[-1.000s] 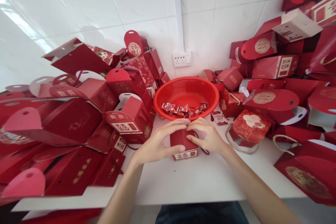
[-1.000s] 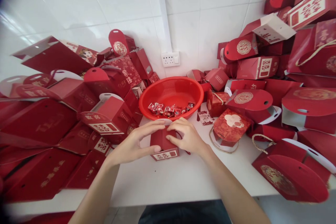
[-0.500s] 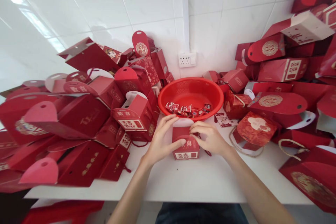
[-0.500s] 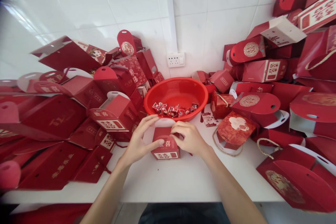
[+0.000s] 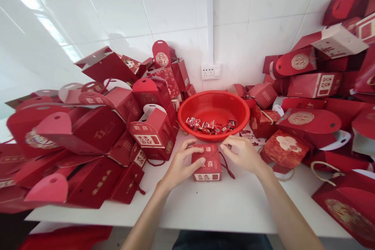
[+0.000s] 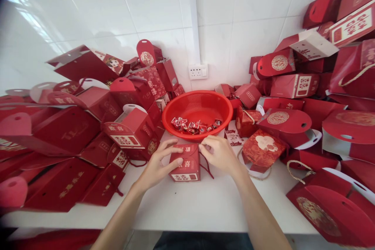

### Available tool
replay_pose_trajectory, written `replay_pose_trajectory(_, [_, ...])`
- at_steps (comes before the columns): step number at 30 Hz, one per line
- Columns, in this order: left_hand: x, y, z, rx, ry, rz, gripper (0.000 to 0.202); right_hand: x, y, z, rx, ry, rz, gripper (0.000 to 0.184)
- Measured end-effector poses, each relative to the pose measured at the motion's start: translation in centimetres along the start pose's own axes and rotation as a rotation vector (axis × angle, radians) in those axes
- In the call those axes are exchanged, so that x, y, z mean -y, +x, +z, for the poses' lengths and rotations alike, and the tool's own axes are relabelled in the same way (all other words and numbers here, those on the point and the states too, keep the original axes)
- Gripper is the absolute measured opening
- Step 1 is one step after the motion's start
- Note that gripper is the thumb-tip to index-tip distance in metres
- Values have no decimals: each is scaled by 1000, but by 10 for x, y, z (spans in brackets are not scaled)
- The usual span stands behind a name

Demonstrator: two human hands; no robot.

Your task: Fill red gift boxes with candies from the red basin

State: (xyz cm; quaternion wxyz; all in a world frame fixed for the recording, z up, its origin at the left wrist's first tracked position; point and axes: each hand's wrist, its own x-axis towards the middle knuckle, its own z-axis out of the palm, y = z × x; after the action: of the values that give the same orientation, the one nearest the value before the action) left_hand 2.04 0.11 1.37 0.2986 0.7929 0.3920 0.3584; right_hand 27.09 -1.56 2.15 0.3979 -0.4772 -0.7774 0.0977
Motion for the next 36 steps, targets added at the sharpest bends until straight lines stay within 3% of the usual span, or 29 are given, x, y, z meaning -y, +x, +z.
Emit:
replay_pose_trajectory(3, [0,-4,-4,53,-16,-52,27,-3,-2,1,126,-27,66,17])
replay_pose_trajectory(8, [1,-7,-7,82,-78,-72,35,-4,-5,5,366,24,38,20])
replay_pose_trajectory(14, [-2,-6,-3,126,-164,-331,70,-8,-8,5,499,218,106,21])
replay_pose_trajectory(19, [-2,-9,-1,99,-117,-319,68,-5,-5,-9,384,618,214,22])
replay_pose_trajectory(25, [-3,-12,11,-46,-22,-154,50,-7,-3,-17,52,930,275,28])
replay_pose_trajectory(29, [-6,-11,24,-111,-33,-95,33,-9,-3,-13,-14,930,267,27])
replay_pose_trajectory(36, [-2,-1,34,-118,-174,-71,28,-6,-2,-8,92,724,231,21])
